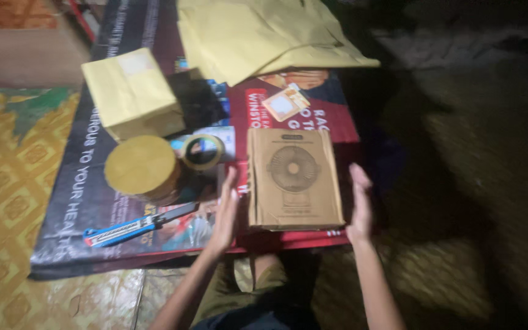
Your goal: The person folds a small cardboard box into a yellow paper sleeve and seals it with clear tape. They then pick up a second box, pull tape from a roll, and apply it to the box edges.
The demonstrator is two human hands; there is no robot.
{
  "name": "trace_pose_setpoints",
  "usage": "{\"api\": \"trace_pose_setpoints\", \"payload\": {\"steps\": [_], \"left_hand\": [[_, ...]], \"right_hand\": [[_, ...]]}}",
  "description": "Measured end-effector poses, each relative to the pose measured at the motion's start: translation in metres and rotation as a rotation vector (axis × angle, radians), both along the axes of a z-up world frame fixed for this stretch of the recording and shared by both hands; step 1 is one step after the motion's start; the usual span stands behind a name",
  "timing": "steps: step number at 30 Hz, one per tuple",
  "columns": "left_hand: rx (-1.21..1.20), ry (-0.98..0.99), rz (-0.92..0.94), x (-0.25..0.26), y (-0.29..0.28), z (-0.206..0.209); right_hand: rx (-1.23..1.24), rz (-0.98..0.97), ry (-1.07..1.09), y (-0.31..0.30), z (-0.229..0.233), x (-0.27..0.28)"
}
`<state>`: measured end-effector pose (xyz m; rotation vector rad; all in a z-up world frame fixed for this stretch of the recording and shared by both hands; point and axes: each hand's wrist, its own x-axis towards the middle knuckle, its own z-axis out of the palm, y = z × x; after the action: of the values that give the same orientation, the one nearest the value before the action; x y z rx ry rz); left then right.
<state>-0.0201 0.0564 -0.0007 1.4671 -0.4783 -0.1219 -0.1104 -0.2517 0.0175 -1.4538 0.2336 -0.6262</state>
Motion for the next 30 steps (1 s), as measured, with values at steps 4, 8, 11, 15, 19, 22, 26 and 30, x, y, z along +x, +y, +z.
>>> {"api": "trace_pose_setpoints", "payload": {"steps": [4,8,11,15,19,22,26,30], "left_hand": [[0.150,-0.093,0.113,-0.049,0.042,0.006],[0.039,0.031,0.278,-0.070,0.073,0.013],[0.145,-0.097,0.459,-0.066,0.094,0.017],[0.280,-0.242,0.638,-0.058,0.115,0.020],[0.291,-0.357,0.708,-0.050,0.130,0.023],[0.319,-0.361,0.701,-0.049,0.141,0.017],[0.314,-0.344,0.679,-0.053,0.144,0.001],[0.395,-0.410,0.656,-0.050,0.145,-0.011]], "right_hand": [[-0.245,-0.308,-0.232,0.035,0.005,-0.043],[-0.568,-0.305,-0.361,0.109,0.004,-0.070],[-0.959,-0.136,-0.358,0.161,0.008,-0.077],[-1.270,0.274,-0.363,0.197,0.020,-0.052],[-1.224,0.210,-0.283,0.212,0.039,-0.003],[-1.172,0.054,-0.207,0.208,0.056,0.026],[-1.100,0.134,-0.235,0.217,0.053,0.061],[-1.117,0.337,0.015,0.241,0.011,0.134]]}}
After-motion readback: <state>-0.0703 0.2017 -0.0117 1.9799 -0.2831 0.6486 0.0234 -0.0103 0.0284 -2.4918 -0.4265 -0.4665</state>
